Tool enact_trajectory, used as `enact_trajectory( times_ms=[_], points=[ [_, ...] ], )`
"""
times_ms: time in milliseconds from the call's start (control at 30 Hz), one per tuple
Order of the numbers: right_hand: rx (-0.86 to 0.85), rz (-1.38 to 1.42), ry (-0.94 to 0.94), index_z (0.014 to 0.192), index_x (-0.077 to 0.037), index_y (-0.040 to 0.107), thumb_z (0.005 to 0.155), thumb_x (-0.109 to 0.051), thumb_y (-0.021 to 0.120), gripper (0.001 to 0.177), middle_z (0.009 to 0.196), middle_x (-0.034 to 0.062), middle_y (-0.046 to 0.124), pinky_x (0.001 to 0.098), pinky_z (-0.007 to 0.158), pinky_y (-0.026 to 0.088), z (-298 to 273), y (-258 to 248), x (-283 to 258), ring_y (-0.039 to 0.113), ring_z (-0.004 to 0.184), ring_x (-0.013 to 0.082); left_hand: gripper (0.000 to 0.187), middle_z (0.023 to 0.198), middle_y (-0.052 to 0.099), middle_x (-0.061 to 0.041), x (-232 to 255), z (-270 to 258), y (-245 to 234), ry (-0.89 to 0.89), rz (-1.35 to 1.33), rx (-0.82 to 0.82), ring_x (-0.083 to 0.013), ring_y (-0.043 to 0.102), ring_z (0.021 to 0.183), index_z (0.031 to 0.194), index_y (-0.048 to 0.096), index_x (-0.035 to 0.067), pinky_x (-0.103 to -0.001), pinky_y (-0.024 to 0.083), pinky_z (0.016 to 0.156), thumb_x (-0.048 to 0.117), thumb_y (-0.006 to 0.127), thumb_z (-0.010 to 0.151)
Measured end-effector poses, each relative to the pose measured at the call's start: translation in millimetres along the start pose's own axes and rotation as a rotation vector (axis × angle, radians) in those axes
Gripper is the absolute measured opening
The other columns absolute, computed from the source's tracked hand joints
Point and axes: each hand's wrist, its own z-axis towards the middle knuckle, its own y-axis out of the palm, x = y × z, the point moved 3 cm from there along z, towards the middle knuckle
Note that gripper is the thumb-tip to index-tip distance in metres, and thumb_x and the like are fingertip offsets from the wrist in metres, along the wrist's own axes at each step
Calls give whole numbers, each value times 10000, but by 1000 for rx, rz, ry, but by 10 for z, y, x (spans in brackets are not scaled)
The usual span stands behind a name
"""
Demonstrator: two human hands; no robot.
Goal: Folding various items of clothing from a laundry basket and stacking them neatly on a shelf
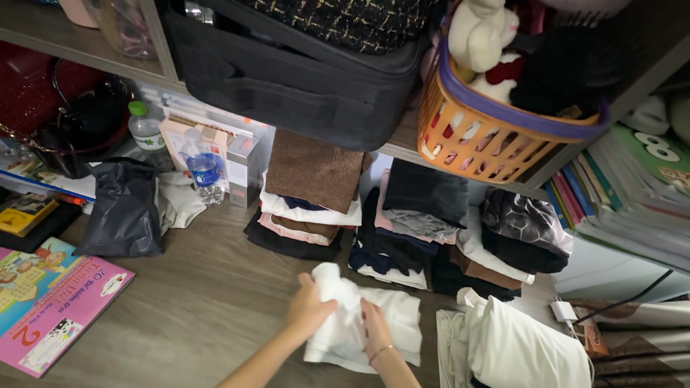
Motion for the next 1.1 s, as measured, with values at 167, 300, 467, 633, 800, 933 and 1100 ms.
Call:
enact_trajectory(
  times_ms=[167, 300, 467, 633, 800, 933, 1100],
  points=[
    [-4, -33, -22, 1210, -92, 485, 759, -385, 562, 543, 1068, 109, 561, 363, 700, 466, -135, -100, -131, 551, 900, 244, 546, 1195, 560, -36, 328, -197, 207, 188, -341, -263, -170, 628, 930, 1182, 317, 148, -288, 523, 761, 387, 578, 766],
    [-27, -96, -57, 1222, -18, 481, 743, -373, 596, 607, 1094, 149, 600, 362, 760, 480, -177, -213, -240, 586, 934, 263, 407, 1196, 557, -39, 19, 123, 497, 243, -560, -330, -107, 647, 813, 1160, 470, 153, -216, 508, 655, 352, 525, 809],
    [72, -338, -266, 1246, -32, 447, 696, -365, 668, 680, 1136, 136, 601, 343, 820, 483, 540, -627, -101, 590, 1007, 245, 445, 1142, 523, -40, -340, 321, 567, 361, -195, 32, -179, 541, 1026, 1165, 465, 141, -315, 413, 880, 378, 522, 793],
    [286, -765, -1090, 1219, -67, 441, 731, -199, 629, 539, 1237, 115, 479, 374, 979, 354, 855, -537, -42, 443, 1167, 262, 373, 1230, 500, -134, -146, 100, 634, 774, 103, 181, -263, 450, 1164, 1161, 483, 9, -398, 338, 983, 145, 531, 817],
    [51, -1216, -769, 1371, -278, 255, 880, -419, 325, 516, 1484, -58, 124, 528, 1051, 161, 752, -215, 117, 30, 1378, 233, 496, 1490, -6, -21, -3, -73, 696, 508, 699, -140, -260, -37, 1364, 1412, 114, 193, -564, 27, 1064, 315, 219, 943],
    [131, -1032, -702, 1379, -226, 214, 861, -423, 354, 572, 1487, -75, 114, 478, 1056, 183, 1074, -303, 213, 164, 1346, 209, 484, 1470, -2, -125, -430, 318, 1083, 567, 624, 61, -314, 1, 1348, 1388, 206, 239, -627, 133, 987, 324, 311, 924],
    [153, -577, -498, 1353, -129, 293, 636, -542, 694, 919, 1383, 90, 307, 366, 1058, 266, 1529, -526, 334, 318, 1288, 225, 555, 1384, 179, -329, -1003, 879, 1437, 690, 138, 522, -493, 184, 1268, 1311, 334, 79, -498, 136, 1062, 248, 526, 820]
  ],
)
